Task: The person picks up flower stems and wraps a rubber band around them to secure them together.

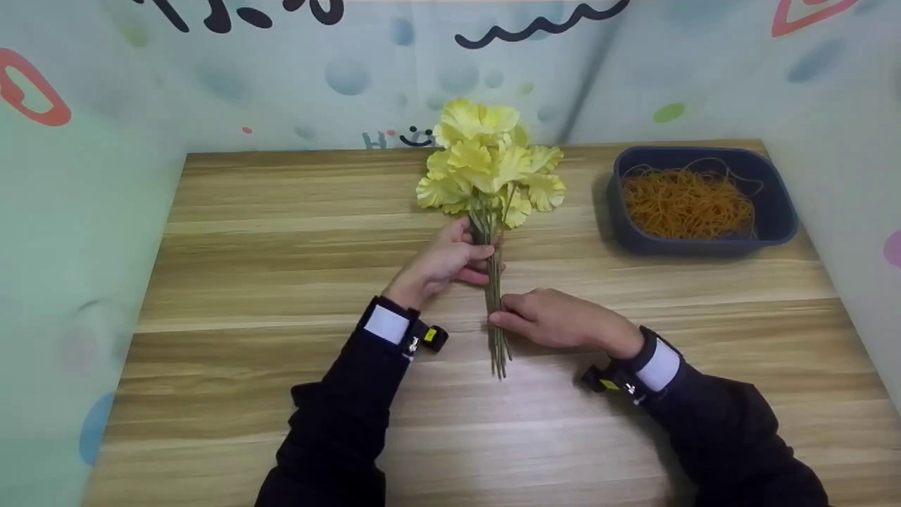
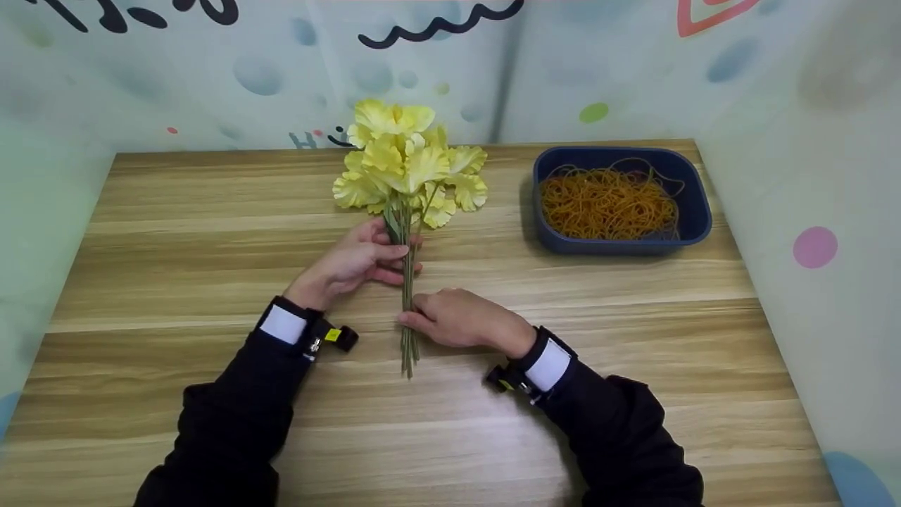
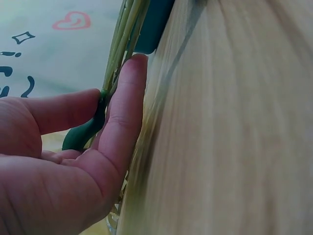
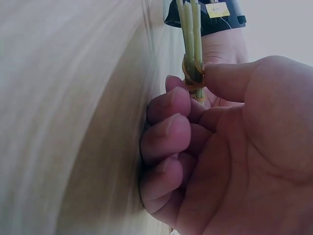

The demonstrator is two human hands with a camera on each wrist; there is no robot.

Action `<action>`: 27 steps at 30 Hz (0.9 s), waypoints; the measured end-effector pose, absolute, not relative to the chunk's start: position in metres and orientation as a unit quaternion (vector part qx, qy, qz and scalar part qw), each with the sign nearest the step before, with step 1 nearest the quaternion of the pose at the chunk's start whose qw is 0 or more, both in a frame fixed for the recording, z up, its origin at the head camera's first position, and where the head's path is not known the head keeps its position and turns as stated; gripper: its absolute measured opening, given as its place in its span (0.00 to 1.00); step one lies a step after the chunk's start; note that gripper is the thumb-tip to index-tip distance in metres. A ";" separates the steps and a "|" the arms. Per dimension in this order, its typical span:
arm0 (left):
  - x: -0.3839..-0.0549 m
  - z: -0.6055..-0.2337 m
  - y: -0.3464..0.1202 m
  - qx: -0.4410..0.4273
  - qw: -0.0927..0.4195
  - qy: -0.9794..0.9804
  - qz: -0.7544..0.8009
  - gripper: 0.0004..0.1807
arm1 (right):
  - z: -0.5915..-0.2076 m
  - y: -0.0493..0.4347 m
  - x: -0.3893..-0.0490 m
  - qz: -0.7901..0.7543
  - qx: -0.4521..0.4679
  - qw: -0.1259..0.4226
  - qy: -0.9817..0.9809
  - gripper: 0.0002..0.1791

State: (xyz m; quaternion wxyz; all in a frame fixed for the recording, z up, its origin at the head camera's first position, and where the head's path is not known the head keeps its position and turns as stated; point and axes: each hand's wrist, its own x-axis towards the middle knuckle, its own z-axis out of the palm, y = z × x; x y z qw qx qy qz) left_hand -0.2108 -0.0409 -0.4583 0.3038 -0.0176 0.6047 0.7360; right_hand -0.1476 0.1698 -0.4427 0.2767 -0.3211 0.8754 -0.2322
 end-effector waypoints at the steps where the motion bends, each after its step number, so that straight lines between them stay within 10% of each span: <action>1: -0.211 -0.458 -0.041 -0.018 0.305 0.606 0.735 0.22 | -0.443 0.170 -0.148 -0.231 -0.323 0.276 0.875 0.20; 27: -0.208 -0.458 -0.039 -0.028 0.296 0.604 0.739 0.22 | -0.442 0.169 -0.147 -0.214 -0.331 0.260 0.882 0.19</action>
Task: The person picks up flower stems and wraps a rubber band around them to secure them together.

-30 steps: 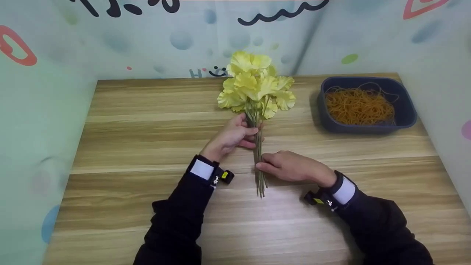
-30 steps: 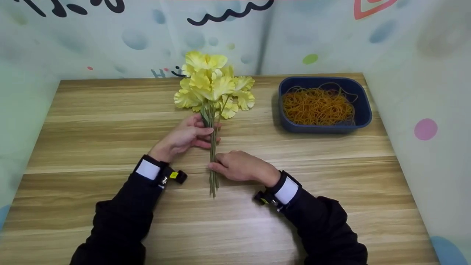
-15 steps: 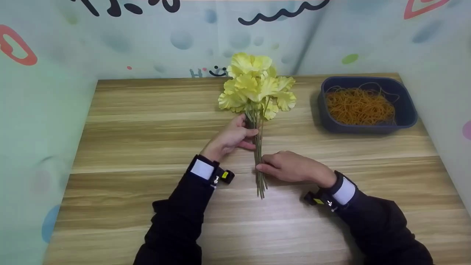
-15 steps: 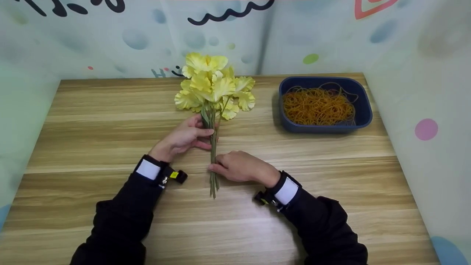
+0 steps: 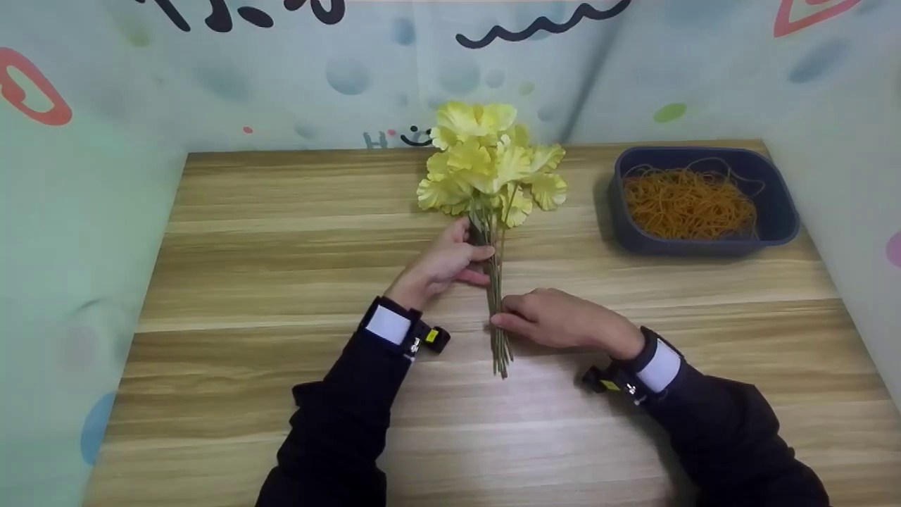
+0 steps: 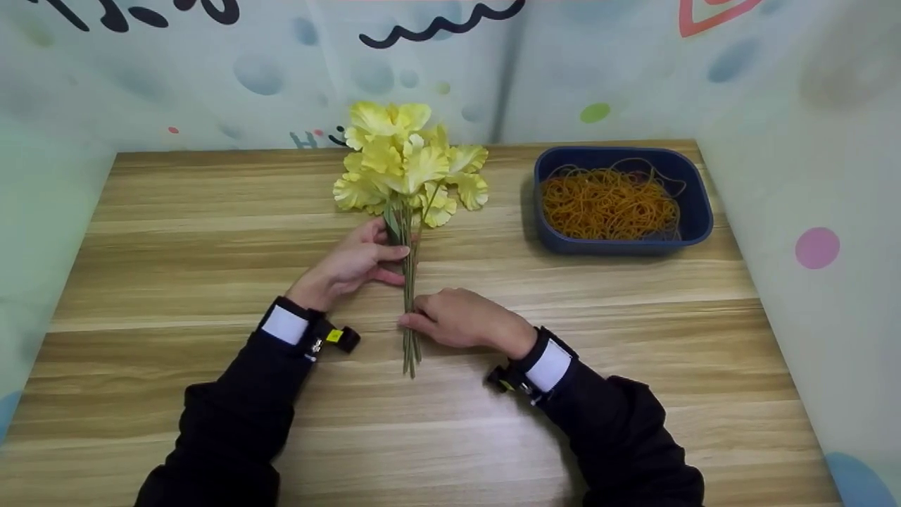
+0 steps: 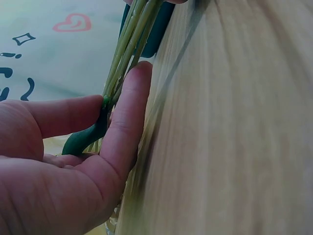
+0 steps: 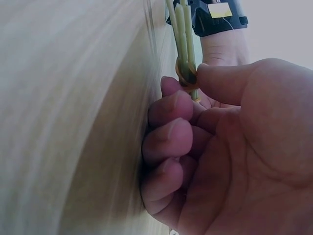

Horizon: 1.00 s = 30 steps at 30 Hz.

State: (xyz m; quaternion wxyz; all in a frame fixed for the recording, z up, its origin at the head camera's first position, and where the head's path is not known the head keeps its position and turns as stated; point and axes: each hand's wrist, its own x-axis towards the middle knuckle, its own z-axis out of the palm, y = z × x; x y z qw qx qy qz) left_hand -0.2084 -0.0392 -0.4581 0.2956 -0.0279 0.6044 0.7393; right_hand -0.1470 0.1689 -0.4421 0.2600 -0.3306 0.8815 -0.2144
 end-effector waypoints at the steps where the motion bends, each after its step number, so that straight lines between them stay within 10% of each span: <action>1: -0.208 -0.458 -0.039 -0.027 0.296 0.604 0.739 0.22 | -0.442 0.169 -0.147 -0.213 -0.330 0.260 0.882 0.19; 30: -0.199 -0.436 -0.042 0.038 0.275 0.715 0.642 0.21 | -0.417 0.186 -0.150 -0.209 -0.327 0.219 0.895 0.18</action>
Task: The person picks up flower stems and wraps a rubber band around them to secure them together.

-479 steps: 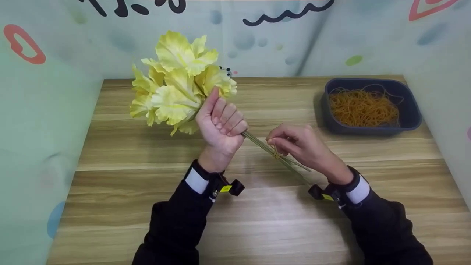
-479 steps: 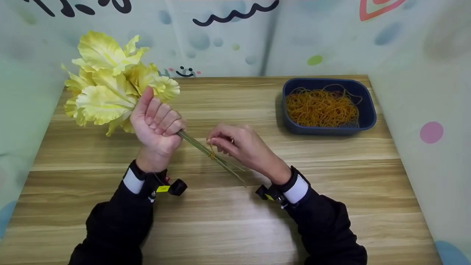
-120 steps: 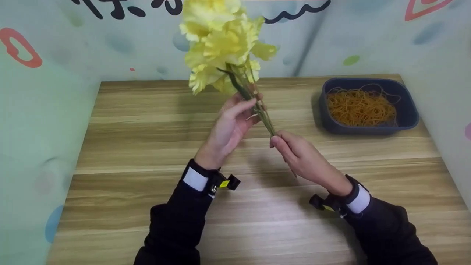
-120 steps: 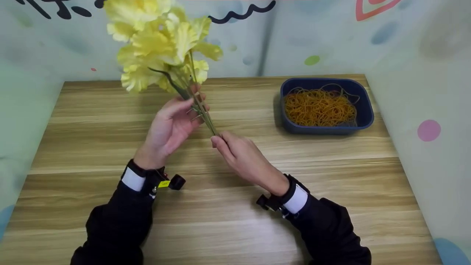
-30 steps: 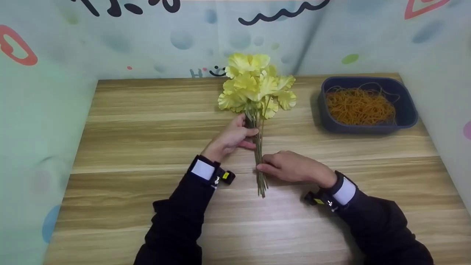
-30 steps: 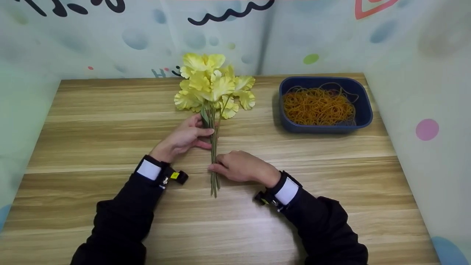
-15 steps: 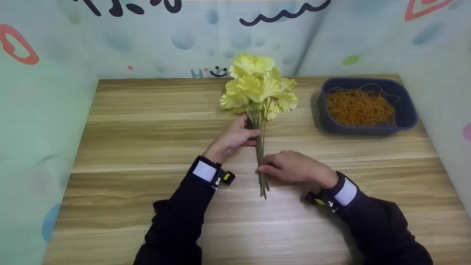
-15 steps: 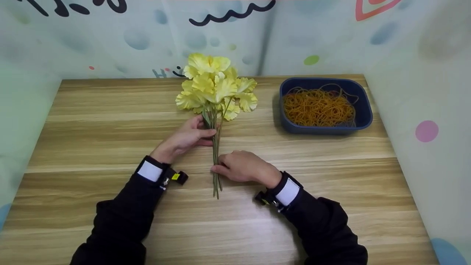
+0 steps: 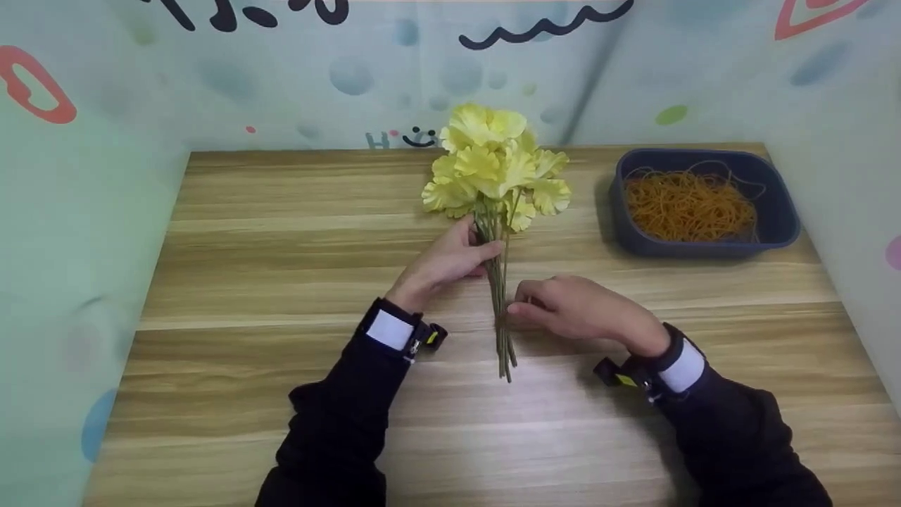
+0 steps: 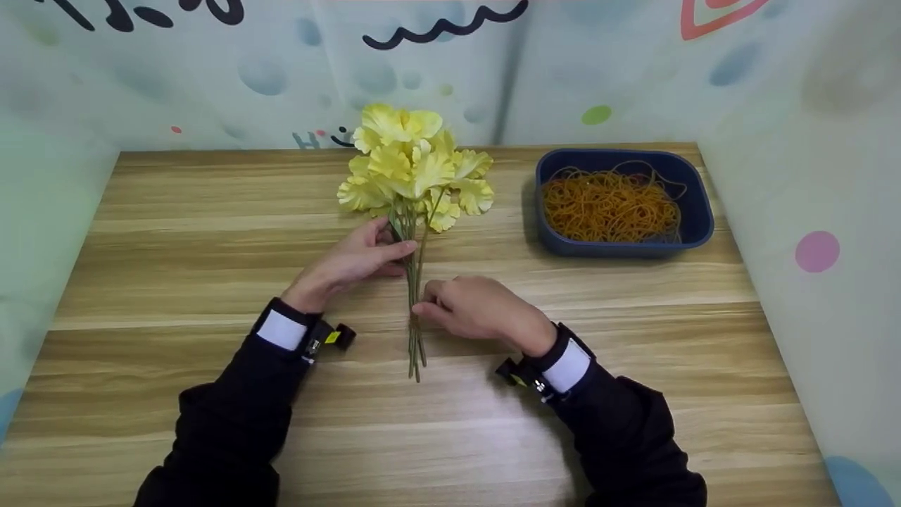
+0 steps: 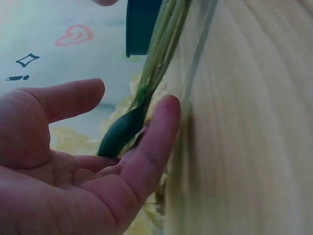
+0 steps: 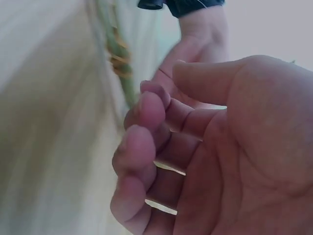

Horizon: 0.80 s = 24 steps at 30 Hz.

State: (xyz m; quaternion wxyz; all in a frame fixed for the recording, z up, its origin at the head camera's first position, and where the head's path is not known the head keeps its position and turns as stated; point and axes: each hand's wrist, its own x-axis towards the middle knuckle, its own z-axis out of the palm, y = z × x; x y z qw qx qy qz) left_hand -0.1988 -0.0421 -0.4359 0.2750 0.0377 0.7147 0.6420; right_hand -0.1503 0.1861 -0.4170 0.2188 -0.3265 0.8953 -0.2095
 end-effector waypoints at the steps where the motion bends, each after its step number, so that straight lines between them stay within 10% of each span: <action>1: -0.198 -0.433 -0.044 0.046 0.265 0.734 0.623 0.24 | -0.413 0.188 -0.150 -0.212 -0.326 0.214 0.896 0.18; 9: -0.193 -0.409 -0.054 0.118 0.186 0.851 0.477 0.43 | -0.386 0.204 -0.152 -0.236 -0.332 0.137 0.903 0.11; 24: -0.180 -0.375 -0.073 0.232 -0.036 0.914 0.331 0.34 | -0.372 0.235 -0.166 -0.264 -0.308 -0.089 0.910 0.32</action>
